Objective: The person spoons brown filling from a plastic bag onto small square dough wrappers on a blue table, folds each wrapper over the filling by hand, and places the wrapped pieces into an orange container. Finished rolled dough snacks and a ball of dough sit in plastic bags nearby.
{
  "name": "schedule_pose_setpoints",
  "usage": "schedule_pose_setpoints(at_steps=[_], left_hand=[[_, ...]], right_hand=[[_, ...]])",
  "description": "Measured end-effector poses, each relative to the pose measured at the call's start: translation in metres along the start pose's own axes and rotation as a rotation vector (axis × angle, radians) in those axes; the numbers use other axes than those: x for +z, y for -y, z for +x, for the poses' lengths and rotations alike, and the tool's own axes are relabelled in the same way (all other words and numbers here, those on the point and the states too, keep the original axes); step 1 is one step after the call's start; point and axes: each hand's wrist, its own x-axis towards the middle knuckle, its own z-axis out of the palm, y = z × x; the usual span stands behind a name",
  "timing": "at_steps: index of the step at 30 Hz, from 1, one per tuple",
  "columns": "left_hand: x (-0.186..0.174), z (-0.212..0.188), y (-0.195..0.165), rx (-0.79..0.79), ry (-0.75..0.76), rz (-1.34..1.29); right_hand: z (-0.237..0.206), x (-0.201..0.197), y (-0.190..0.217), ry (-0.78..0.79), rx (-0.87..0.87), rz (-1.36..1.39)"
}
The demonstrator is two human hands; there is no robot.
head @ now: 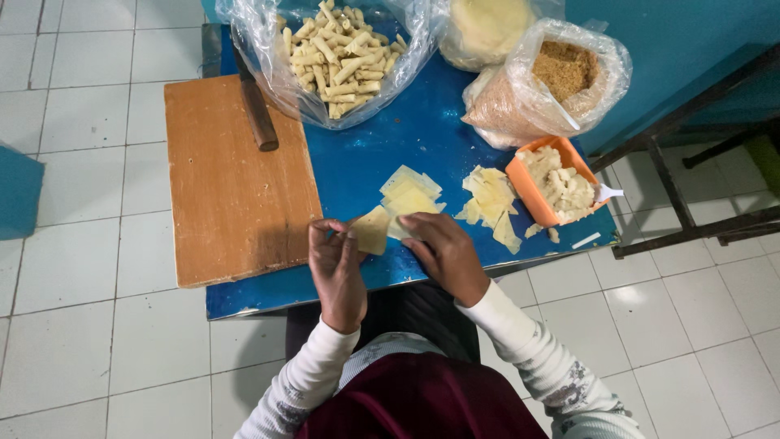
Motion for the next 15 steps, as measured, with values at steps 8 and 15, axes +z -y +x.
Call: schedule_pose_setpoints(at_steps=[8,15], left_hand=[[0.019,-0.007,0.017,-0.062,0.081,0.145],[0.023,0.009,0.020,0.328,0.185,1.057]], right_hand=[[-0.019,0.001,-0.015,0.071,0.667,0.590],[-0.005,0.003,-0.012,-0.032,0.441,-0.012]])
